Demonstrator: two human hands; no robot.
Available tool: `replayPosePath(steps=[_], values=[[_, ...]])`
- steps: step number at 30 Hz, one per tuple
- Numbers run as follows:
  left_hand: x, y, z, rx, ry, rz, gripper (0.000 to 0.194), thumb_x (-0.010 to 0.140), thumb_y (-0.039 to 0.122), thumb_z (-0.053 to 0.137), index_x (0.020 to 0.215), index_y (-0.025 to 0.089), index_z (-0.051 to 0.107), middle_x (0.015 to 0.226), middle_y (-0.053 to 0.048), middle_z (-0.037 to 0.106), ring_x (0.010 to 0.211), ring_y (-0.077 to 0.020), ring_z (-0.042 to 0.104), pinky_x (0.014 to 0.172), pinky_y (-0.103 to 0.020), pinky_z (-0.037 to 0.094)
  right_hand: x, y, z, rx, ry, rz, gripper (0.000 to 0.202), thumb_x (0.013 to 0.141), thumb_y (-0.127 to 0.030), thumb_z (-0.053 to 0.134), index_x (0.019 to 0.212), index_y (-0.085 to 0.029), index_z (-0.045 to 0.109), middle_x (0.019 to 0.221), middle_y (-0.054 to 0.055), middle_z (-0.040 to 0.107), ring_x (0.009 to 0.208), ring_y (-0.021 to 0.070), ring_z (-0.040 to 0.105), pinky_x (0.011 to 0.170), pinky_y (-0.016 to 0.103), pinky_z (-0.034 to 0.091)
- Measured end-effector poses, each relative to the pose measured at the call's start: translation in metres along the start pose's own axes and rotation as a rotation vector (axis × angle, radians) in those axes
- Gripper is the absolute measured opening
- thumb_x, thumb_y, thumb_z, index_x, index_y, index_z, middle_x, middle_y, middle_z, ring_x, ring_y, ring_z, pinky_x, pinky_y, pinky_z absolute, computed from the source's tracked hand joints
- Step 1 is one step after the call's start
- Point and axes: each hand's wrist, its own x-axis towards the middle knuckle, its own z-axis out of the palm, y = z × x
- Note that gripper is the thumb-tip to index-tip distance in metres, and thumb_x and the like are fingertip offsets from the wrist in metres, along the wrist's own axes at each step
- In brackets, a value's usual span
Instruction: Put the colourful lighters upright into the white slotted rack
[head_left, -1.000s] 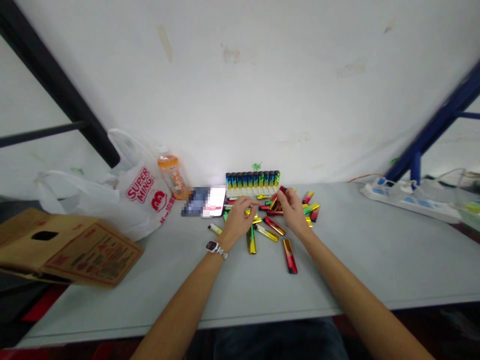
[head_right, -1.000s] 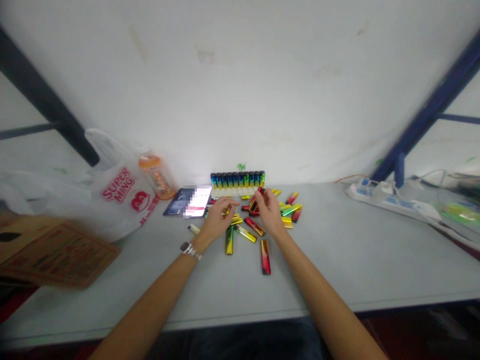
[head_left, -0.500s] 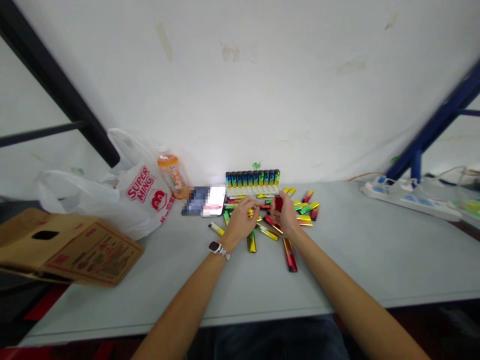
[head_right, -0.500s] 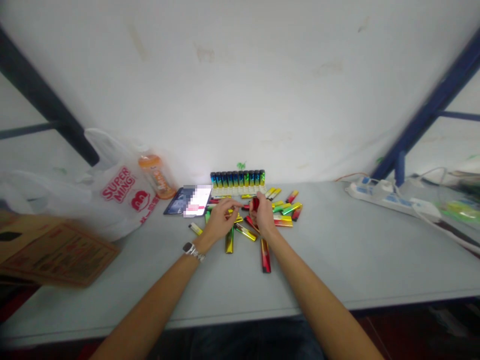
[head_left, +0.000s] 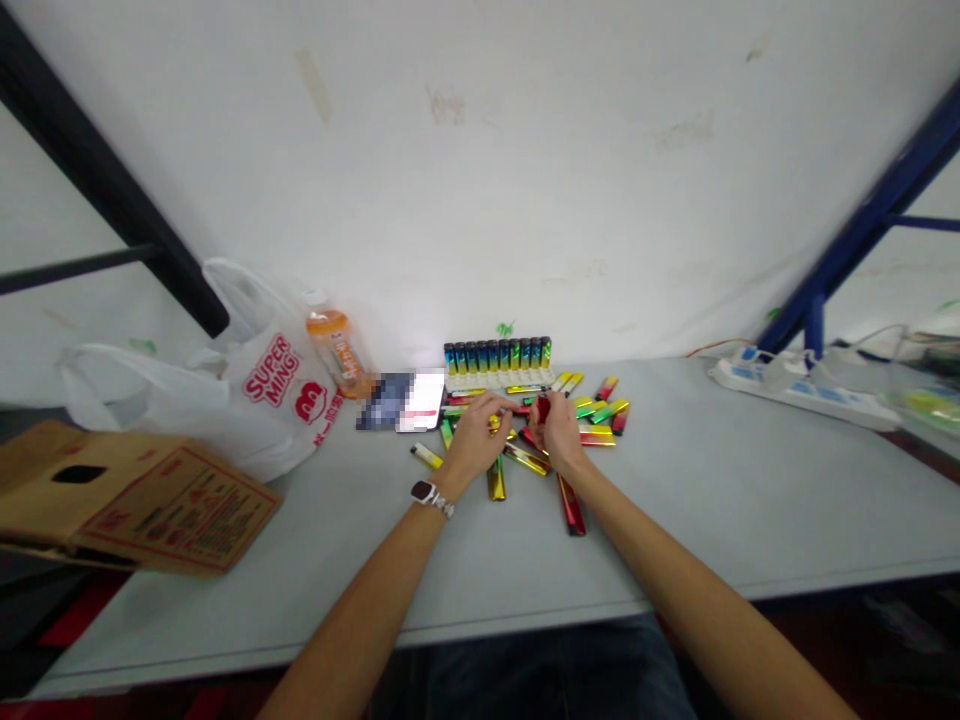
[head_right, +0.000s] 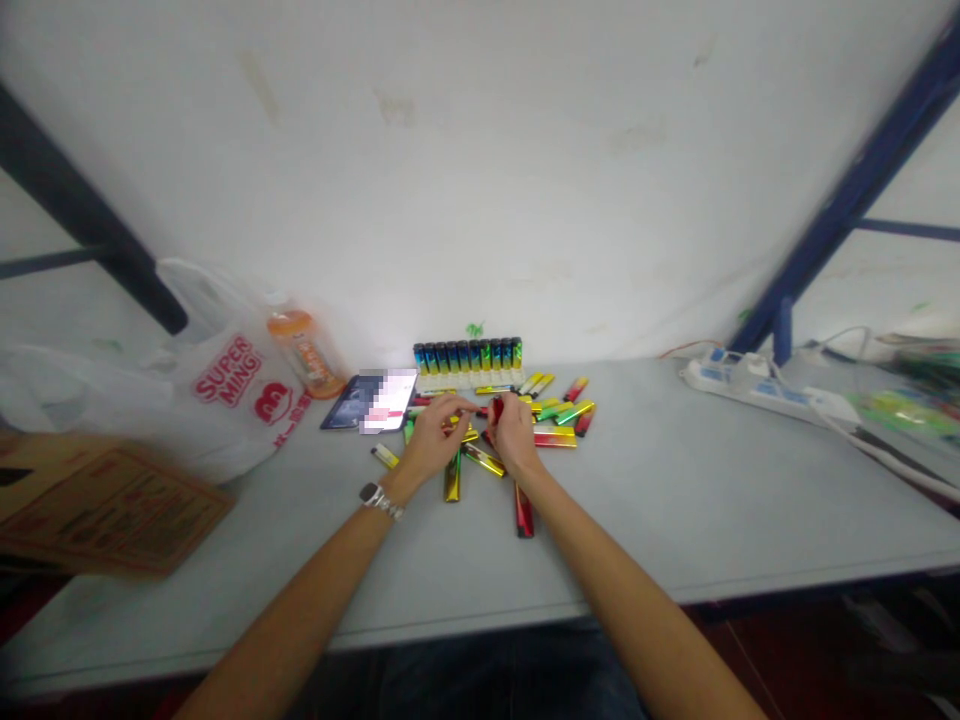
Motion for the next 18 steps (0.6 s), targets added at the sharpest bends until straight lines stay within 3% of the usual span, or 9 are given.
replayPosePath(steps=[8, 12, 18], values=[[-0.0006, -0.0009, 0.0004, -0.003, 0.006, 0.011, 0.019, 0.093, 0.016, 0.053, 0.097, 0.021, 0.070, 0.096, -0.005, 0.067, 0.097, -0.0190, 0.063, 0.092, -0.035, 0.051, -0.0033, -0.0029, -0.0003, 0.204, -0.078, 0.115, 0.067, 0.080, -0.084, 0.032, 0.052, -0.024, 0.041, 0.039, -0.007, 0.024, 0.034, 0.0079, 0.020, 0.037, 0.024, 0.012], [-0.0005, -0.0014, 0.0005, -0.001, 0.008, 0.018, 0.019, 0.092, 0.015, 0.053, 0.098, 0.020, 0.070, 0.096, -0.006, 0.068, 0.096, -0.0188, 0.062, 0.091, -0.035, 0.051, -0.0014, -0.0030, -0.0013, 0.122, -0.034, 0.094, 0.060, 0.085, -0.075, 0.036, 0.052, -0.025, 0.041, 0.038, -0.006, 0.028, 0.033, 0.0095, 0.023, 0.036, 0.026, 0.015], [-0.0004, 0.0006, 0.0001, -0.007, 0.013, 0.022, 0.018, 0.091, 0.013, 0.054, 0.096, 0.020, 0.070, 0.095, -0.005, 0.068, 0.096, -0.0191, 0.063, 0.091, -0.035, 0.051, 0.0030, 0.0048, -0.0044, -0.126, 0.008, -0.100, 0.048, 0.094, -0.051, 0.031, 0.055, -0.025, 0.043, 0.040, -0.004, 0.037, 0.039, 0.0130, 0.036, 0.042, 0.026, 0.028]])
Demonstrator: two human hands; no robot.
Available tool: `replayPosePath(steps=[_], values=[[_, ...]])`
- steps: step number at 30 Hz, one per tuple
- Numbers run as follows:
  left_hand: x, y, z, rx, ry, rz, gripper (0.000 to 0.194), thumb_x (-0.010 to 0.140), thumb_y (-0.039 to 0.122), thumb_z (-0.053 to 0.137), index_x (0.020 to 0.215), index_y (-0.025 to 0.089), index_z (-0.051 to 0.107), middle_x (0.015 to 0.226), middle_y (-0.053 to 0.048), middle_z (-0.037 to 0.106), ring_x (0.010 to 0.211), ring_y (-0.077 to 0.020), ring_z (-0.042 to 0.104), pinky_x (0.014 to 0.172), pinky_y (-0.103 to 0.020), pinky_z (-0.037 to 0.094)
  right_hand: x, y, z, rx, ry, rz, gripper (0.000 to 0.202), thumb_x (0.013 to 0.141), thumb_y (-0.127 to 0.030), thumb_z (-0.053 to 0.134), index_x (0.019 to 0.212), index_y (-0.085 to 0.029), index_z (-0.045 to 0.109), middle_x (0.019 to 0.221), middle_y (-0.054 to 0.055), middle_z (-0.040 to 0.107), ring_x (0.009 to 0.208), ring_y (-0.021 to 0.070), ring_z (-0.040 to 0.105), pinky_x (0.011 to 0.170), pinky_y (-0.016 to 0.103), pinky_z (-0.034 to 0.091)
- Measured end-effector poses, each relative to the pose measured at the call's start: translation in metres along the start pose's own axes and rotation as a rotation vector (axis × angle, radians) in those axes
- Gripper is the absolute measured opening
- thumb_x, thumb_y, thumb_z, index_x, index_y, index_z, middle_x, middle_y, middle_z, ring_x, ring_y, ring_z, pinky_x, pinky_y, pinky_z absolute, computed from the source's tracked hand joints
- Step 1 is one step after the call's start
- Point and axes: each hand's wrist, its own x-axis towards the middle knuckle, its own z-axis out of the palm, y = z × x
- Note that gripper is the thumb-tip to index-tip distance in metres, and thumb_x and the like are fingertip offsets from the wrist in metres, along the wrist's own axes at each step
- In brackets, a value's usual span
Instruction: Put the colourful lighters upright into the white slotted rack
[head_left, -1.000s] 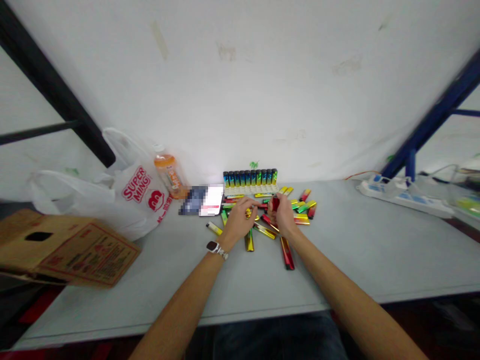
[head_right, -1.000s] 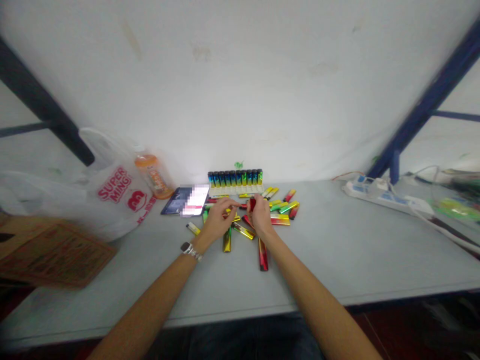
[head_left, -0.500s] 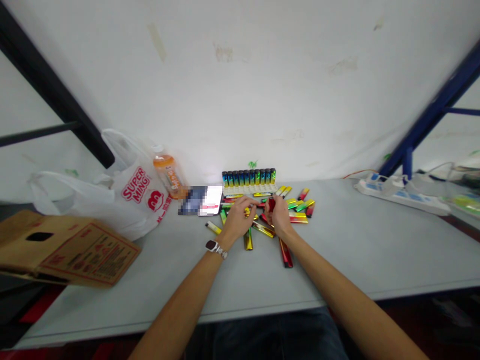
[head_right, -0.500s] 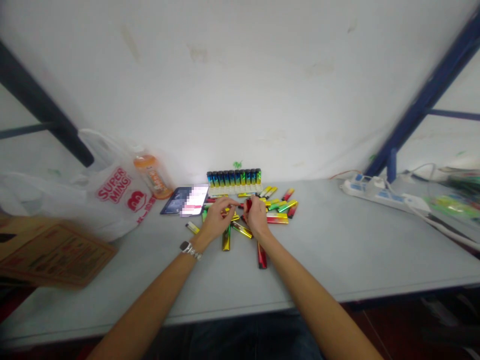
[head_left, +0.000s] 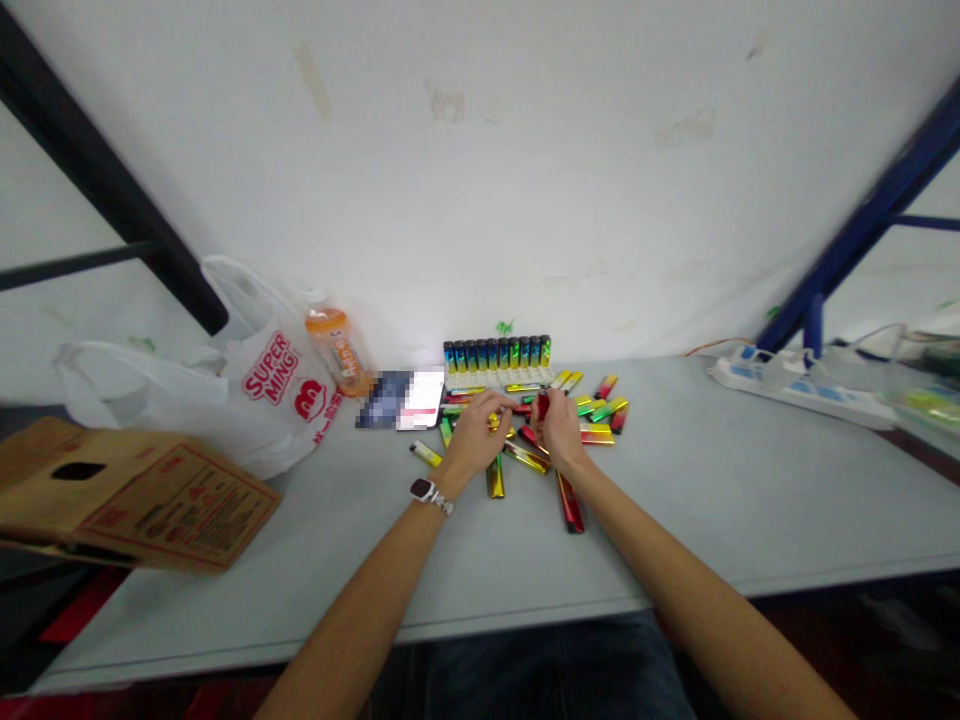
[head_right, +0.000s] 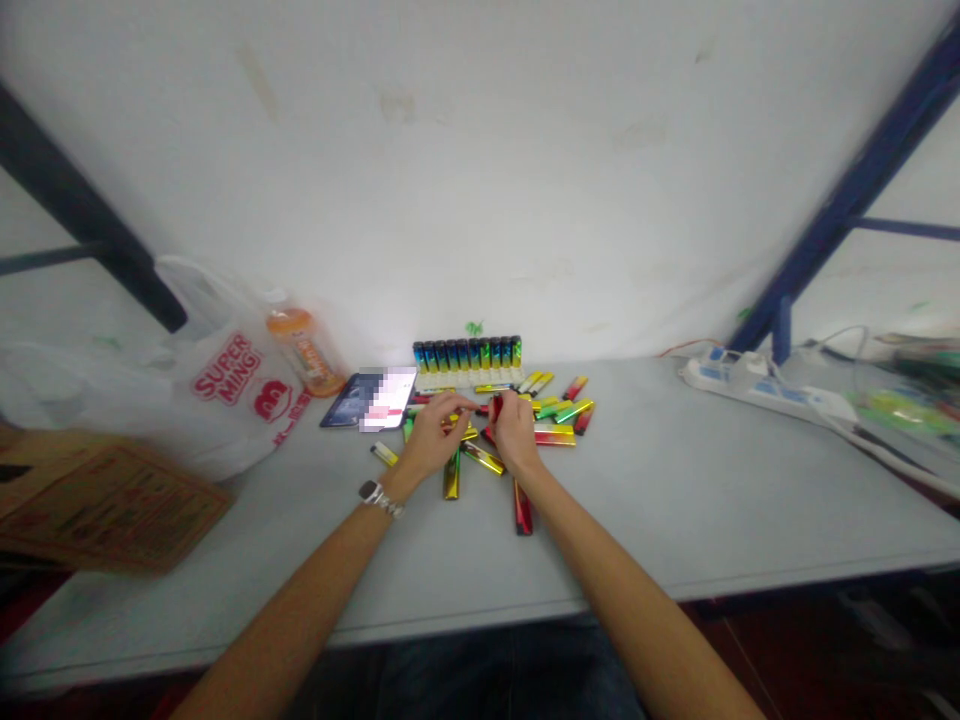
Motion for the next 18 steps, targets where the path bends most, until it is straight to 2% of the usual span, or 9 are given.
replayPosePath(steps=[8, 12, 16, 18], values=[[0.000, -0.001, 0.002, 0.006, 0.010, 0.026, 0.018, 0.091, 0.013, 0.055, 0.097, 0.019, 0.070, 0.095, -0.005, 0.068, 0.094, -0.0187, 0.062, 0.090, -0.035, 0.051, 0.001, 0.013, 0.000, -0.172, 0.010, -0.070, 0.044, 0.093, -0.051, 0.035, 0.059, -0.025, 0.045, 0.044, -0.005, 0.040, 0.045, 0.0133, 0.041, 0.046, 0.025, 0.032], [0.001, 0.000, 0.002, 0.001, 0.002, 0.016, 0.018, 0.092, 0.014, 0.054, 0.097, 0.019, 0.070, 0.094, -0.005, 0.068, 0.093, -0.0188, 0.062, 0.088, -0.035, 0.051, 0.002, 0.012, 0.002, -0.117, 0.012, -0.032, 0.045, 0.093, -0.053, 0.035, 0.060, -0.025, 0.045, 0.043, -0.005, 0.040, 0.042, 0.0129, 0.039, 0.044, 0.025, 0.030], [0.000, 0.005, 0.001, -0.011, 0.002, -0.001, 0.017, 0.093, 0.015, 0.054, 0.098, 0.019, 0.070, 0.093, -0.005, 0.068, 0.092, -0.0187, 0.062, 0.087, -0.035, 0.051, 0.000, 0.008, 0.004, 0.019, -0.026, 0.097, 0.054, 0.094, -0.061, 0.023, 0.058, -0.025, 0.041, 0.043, -0.004, 0.036, 0.039, 0.0129, 0.034, 0.042, 0.026, 0.029], [0.000, 0.007, 0.002, -0.022, 0.014, -0.016, 0.016, 0.093, 0.018, 0.054, 0.099, 0.019, 0.070, 0.093, -0.005, 0.068, 0.090, -0.0180, 0.063, 0.086, -0.034, 0.052, 0.000, 0.007, 0.004, 0.014, -0.044, 0.088, 0.055, 0.093, -0.065, 0.021, 0.062, -0.025, 0.042, 0.047, -0.002, 0.040, 0.043, 0.0143, 0.039, 0.044, 0.027, 0.033]])
